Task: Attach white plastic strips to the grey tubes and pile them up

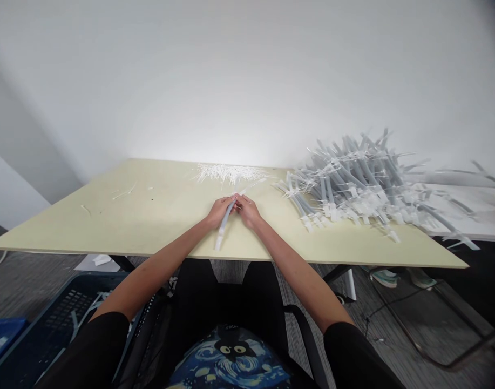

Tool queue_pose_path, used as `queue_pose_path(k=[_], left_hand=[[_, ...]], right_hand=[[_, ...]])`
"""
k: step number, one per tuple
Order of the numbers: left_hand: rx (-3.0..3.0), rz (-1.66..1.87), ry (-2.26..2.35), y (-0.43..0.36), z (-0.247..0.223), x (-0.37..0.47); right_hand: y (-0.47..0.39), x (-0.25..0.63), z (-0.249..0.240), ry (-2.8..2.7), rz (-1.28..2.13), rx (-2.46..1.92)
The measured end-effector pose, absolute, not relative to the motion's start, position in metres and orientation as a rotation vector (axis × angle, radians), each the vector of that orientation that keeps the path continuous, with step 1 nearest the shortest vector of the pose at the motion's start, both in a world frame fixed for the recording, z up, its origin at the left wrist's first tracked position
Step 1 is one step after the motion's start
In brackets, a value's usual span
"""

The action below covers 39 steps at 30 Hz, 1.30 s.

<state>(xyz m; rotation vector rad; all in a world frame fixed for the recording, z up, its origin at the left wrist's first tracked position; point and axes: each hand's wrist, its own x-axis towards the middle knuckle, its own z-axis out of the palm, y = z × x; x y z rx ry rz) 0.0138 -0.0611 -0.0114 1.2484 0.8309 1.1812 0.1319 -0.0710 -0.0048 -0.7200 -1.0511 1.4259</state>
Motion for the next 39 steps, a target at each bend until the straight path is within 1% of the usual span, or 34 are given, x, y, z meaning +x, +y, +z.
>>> queue_pose_path(k=[13,20,39], left_hand=[[1.147,1.158,0.68,-0.0667,-0.0051,0.0142],[1.113,1.145,0.707,-0.0666,-0.0038,0.0151],[1.058,1.093,0.602,-0.0629,-0.0091,0.0141]], right_hand=[[-0.0665,0.1333,-0.0081,-0.959,1.496,-0.69],[-0.0651,0.1321,-0.0092,-0.944,1.496,-0.679],[-0.0652,0.1329,-0.0083,-0.927,1.549,-0.634]])
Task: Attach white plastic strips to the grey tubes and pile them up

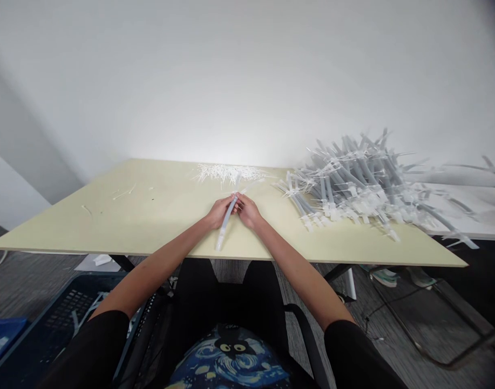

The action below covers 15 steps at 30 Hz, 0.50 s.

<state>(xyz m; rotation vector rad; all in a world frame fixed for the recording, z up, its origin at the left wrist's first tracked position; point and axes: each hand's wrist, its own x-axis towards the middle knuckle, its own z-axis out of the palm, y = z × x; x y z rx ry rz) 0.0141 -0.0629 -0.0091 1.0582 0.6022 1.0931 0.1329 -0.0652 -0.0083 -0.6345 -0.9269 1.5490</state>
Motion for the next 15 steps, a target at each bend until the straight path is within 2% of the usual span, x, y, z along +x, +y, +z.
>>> queue_pose_path(k=[9,15], left_hand=[[1.08,0.962,0.627,-0.0661,-0.0047,0.0121],[1.179,1.082,0.679,-0.0648,-0.0078,0.012]], right_hand=[[-0.0631,0.1365,-0.0077,-0.847,1.54,-0.665],[-0.0645,0.1351,-0.008,-0.899,1.559,-0.662]])
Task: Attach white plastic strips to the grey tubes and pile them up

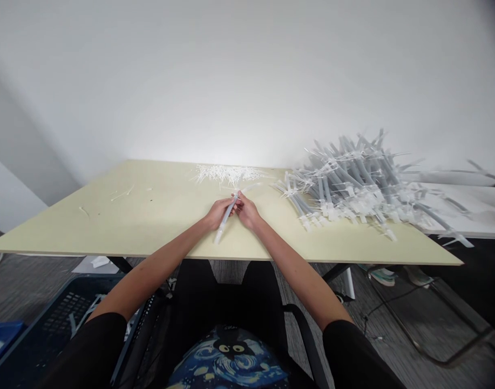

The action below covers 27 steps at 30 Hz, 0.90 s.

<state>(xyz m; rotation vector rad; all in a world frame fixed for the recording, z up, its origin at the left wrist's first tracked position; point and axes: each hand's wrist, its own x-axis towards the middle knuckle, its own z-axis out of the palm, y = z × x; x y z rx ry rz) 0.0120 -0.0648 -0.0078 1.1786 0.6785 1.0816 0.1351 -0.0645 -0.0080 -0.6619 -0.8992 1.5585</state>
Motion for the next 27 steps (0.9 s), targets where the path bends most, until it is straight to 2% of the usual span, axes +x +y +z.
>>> queue_pose_path(k=[9,16,22,27], left_hand=[[1.798,1.259,1.148,-0.066,-0.01,0.005],[2.382,0.971,1.77,-0.04,-0.014,-0.007],[2.531,0.608,1.78,-0.026,-0.023,-0.008],[2.593,0.753,1.759,-0.031,-0.022,-0.007]], right_hand=[[-0.065,0.137,-0.011,-0.955,1.588,-0.683],[-0.062,0.141,-0.008,-0.815,1.549,-0.773],[-0.064,0.142,-0.004,-0.793,1.574,-0.801],[-0.065,0.142,-0.002,-0.808,1.597,-0.764]])
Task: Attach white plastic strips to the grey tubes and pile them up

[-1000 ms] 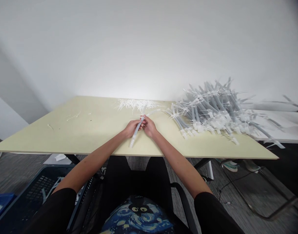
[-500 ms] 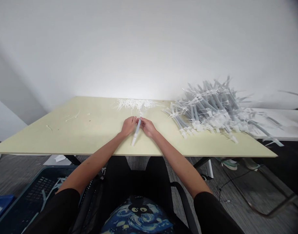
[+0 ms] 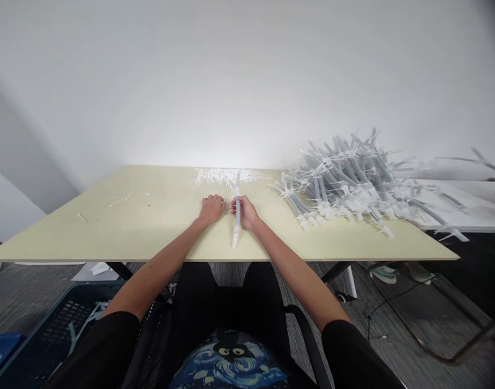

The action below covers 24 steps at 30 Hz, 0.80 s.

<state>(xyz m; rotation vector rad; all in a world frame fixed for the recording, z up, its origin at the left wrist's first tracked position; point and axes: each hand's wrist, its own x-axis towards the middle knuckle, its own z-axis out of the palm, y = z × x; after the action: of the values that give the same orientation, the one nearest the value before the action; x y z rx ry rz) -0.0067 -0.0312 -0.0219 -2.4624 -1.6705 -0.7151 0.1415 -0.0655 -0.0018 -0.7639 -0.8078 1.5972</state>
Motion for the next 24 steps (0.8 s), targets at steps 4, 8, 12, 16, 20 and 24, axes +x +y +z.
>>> queue_pose_path(k=[4,8,12,16,20,24], left_hand=[[-2.459,-0.906,-1.545,-0.034,-0.0215,-0.0093],[-2.637,-0.932,-1.47,-0.0321,-0.0238,-0.0122],[-2.873,-0.883,-1.367,-0.0298,-0.0252,-0.0118],[-2.888,-0.897,-1.337,-0.0302,-0.0246,-0.0102],[-2.774,-0.88,-1.383,-0.0332,-0.0232,-0.0101],[-2.786,-0.869,-1.336,-0.0337,-0.024,-0.0107]], right_hand=[[-0.0656,0.1434,-0.0003,-0.804,1.597,-0.758],[-0.0657,0.1451,0.0001,-0.828,1.603,-0.758],[-0.066,0.1454,0.0009,-0.832,1.614,-0.747],[-0.0671,0.1458,0.0033,-0.802,1.614,-0.753],[-0.0683,0.1465,0.0052,-0.792,1.591,-0.762],[-0.068,0.1466,0.0058,-0.79,1.581,-0.774]])
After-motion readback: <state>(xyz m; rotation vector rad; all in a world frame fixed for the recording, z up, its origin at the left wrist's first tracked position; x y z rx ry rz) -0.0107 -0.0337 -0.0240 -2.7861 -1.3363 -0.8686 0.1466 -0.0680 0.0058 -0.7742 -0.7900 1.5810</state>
